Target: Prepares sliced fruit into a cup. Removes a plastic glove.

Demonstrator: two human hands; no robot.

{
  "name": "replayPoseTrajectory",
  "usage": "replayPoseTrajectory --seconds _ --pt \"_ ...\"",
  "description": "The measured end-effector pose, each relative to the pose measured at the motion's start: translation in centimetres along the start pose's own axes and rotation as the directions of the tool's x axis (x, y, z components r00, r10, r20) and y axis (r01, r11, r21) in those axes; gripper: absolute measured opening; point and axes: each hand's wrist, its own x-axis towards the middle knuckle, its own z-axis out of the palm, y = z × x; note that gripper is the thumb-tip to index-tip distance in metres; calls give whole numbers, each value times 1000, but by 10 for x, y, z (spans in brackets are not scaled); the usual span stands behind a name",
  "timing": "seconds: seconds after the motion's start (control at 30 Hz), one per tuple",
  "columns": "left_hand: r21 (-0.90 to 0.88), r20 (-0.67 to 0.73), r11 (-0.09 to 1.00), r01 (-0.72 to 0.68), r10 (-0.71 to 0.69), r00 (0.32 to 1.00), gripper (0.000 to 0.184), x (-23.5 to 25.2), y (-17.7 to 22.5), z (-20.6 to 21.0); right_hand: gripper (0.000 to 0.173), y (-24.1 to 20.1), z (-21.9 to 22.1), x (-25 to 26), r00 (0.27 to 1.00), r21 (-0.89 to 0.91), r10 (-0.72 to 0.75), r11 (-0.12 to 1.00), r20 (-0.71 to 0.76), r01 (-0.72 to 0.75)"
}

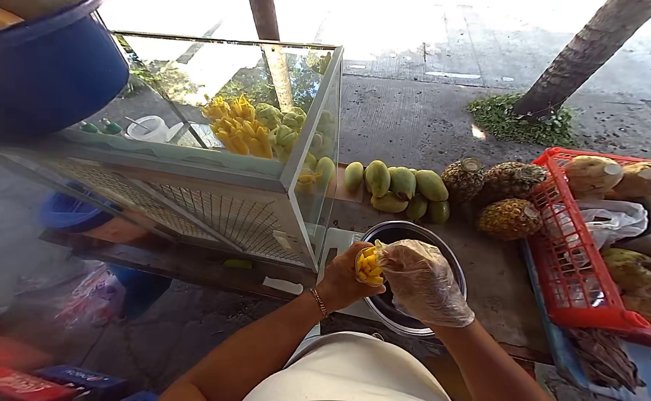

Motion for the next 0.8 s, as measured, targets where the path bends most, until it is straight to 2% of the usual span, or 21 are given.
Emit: replayPoseTrajectory --seconds 0.1,0.23,0.33,0.4,0.47,0.57,0.7,0.8 --pt "24 -31 1000 8 -8 999 73 -1 1 4 9 0 -3 3 1000 -6 -28 1000 -11 28" --pt "1 -53 1000 -21 21 998 74 -4 7 16 7 6 7 -6 998 7 5 1000 69 -6" --pt "-72 -35 997 -15 12 999 77 -7 11 19 9 7 -7 0 984 170 151 972 90 -164" --pt "-187 -18 982 -26 23 1000 70 -10 10 21 16 15 -23 5 967 296 223 922 121 -249" --pt "-228 -11 971 -74 73 997 63 -12 11 22 18 23 -37 8 957 347 254 893 139 -287" --pt "-247 -21 962 -118 117 993 60 -19 13 21 17 35 -47 6 948 367 274 875 161 -315" --pt "-276 -59 957 -93 80 995 61 -41 15 10 14 42 -47 -1 937 465 253 818 240 -339" --pt "-325 -126 946 14 -58 990 62 -64 27 -9 14 45 -42 -3 949 591 170 749 264 -299"
